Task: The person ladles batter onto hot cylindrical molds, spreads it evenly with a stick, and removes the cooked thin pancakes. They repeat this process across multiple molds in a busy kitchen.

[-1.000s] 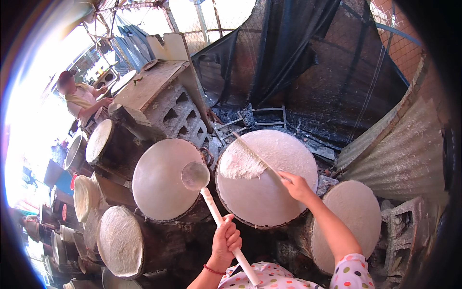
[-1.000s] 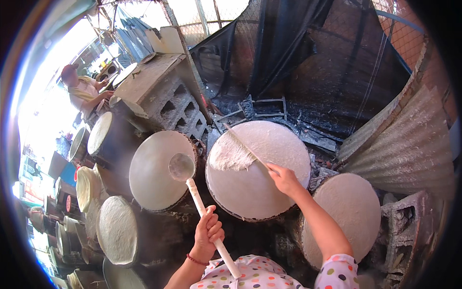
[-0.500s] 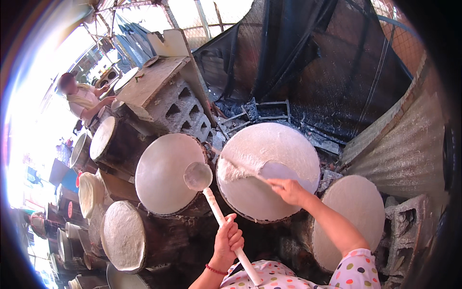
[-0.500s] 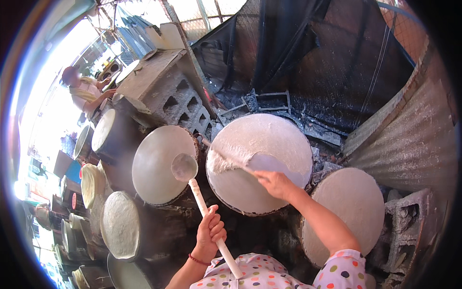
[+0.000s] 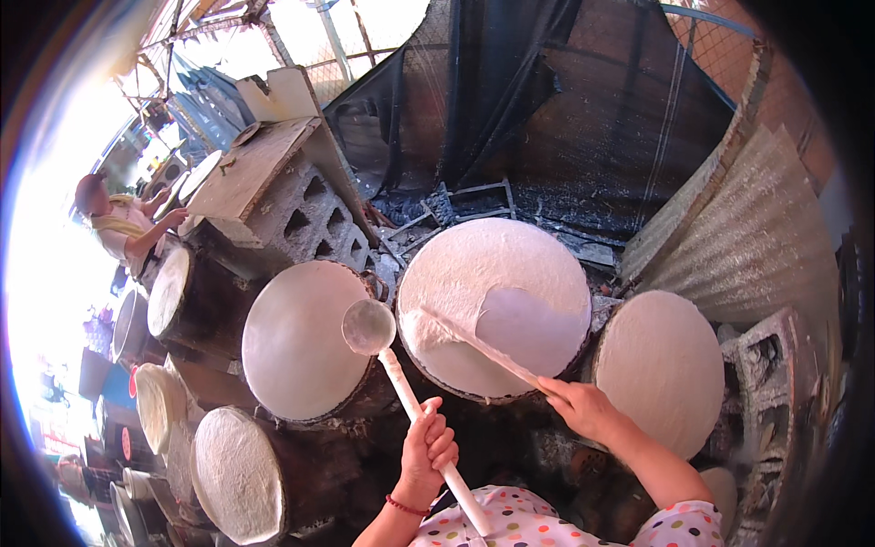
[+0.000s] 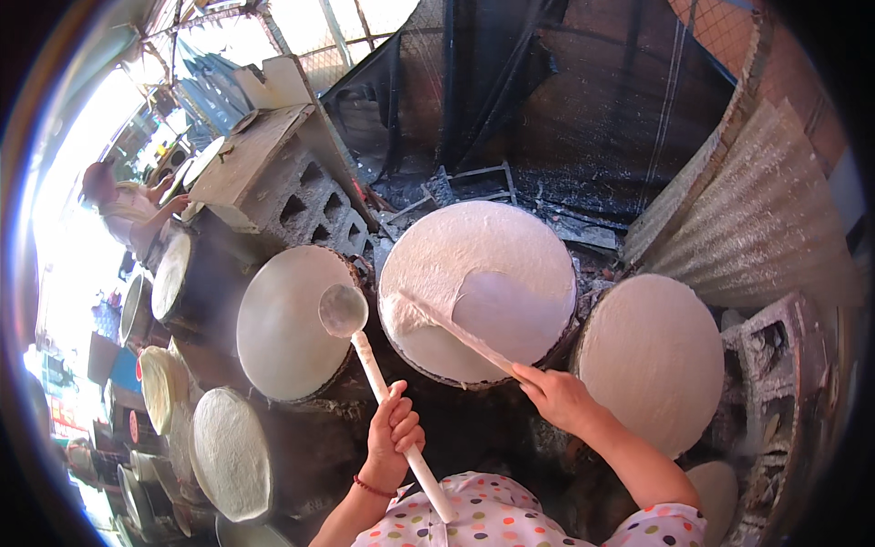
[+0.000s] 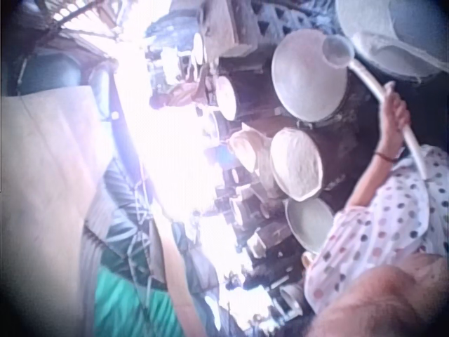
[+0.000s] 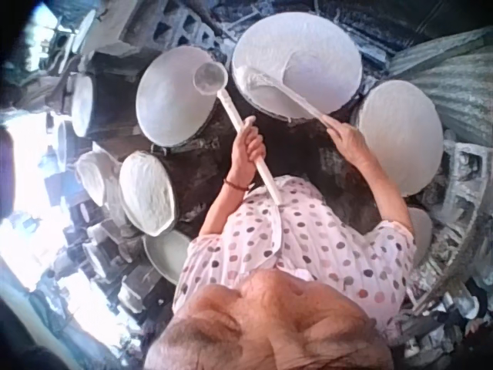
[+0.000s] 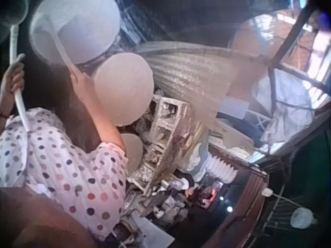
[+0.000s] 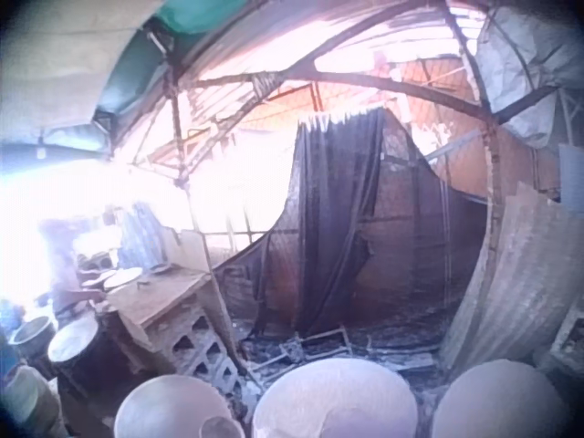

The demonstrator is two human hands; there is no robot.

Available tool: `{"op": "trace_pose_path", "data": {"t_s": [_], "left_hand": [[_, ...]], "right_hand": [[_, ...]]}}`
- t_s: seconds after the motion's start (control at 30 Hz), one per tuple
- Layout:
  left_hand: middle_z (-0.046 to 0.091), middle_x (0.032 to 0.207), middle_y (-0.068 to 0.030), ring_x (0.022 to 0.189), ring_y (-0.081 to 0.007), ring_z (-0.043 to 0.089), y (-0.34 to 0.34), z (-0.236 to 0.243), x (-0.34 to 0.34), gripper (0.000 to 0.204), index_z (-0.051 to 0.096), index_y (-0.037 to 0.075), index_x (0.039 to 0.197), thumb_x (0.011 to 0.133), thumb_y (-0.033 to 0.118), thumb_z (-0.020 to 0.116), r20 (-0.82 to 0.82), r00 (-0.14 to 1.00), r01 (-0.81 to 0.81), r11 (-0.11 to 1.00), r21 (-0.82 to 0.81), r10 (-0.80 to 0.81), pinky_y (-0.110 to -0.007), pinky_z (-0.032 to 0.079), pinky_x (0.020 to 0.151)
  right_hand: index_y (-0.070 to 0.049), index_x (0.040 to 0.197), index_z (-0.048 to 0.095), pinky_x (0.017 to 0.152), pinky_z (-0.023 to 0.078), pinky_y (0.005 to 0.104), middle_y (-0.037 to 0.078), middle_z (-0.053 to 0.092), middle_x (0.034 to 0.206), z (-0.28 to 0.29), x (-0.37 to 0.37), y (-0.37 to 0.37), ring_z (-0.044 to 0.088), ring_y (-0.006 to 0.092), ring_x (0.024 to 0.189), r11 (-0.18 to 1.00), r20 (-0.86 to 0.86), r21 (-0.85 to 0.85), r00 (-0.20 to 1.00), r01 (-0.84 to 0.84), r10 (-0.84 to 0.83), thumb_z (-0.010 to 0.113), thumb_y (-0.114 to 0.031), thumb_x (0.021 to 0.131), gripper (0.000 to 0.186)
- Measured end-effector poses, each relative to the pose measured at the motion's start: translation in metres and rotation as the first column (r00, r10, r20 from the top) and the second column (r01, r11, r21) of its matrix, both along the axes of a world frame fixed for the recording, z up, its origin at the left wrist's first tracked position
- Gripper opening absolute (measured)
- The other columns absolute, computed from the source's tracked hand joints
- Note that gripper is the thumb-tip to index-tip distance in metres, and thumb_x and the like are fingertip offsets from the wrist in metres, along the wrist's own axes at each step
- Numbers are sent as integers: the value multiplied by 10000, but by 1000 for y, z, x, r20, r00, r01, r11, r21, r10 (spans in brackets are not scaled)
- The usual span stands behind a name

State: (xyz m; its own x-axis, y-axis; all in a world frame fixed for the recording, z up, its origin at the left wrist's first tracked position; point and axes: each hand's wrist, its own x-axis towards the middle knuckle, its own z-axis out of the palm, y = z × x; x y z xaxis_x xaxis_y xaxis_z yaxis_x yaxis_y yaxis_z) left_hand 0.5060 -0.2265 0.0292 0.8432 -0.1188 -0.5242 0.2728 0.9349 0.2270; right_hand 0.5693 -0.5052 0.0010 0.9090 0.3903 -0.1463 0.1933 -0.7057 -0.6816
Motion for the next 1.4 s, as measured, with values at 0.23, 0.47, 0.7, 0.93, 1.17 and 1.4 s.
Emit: {"op": "trace_pose_path", "data": {"t_s": [0.23,0.47,0.7,0.93,1.17,1.4], "left_hand": [[285,561,65,379,-31,229,71,-11,-39,133,550,107,1064,967,171,484,6,998,56,998,-23,-56,-183,209,290],[295,558,64,375,-27,227,148,-12,-80,124,570,98,1046,961,156,500,21,999,-40,999,-29,41,-173,204,281],[297,541,57,372,-35,233,182,-12,-101,165,588,88,1059,984,154,455,54,998,-7,992,-125,13,-182,221,276],[282,547,60,372,-28,220,191,-12,-115,124,550,88,1052,965,162,501,98,992,89,985,-147,-75,-177,195,274],[280,552,62,377,-28,222,190,-14,-129,125,542,91,1058,966,167,503,96,984,161,975,-151,-147,-176,199,274],[283,551,61,377,-32,223,182,-10,-130,113,542,91,1042,969,160,492,114,982,165,977,-136,-151,-181,203,275]], "right_hand": [[-87,1283,526,635,497,381,194,634,861,-47,-69,120,636,349,744,764,-157,418,868,491,-472,541,-189,923,374],[-108,1230,543,605,453,383,135,593,864,-121,-14,351,551,288,702,504,-189,584,710,636,-678,455,-276,959,331],[-198,1151,474,337,263,248,-28,362,605,-71,-88,350,303,73,379,-4,-821,486,455,874,-345,401,-385,993,255],[-196,1076,445,392,441,340,22,443,630,-69,-130,299,440,144,422,-53,-808,515,464,856,-363,366,-354,989,196],[-101,1096,469,295,407,326,45,435,570,-63,-126,293,409,136,353,222,-607,539,558,812,-566,327,-250,991,231],[-145,1017,495,296,428,345,52,461,538,-92,-144,270,482,185,345,500,-453,365,619,786,-642,414,-237,973,130]]}}
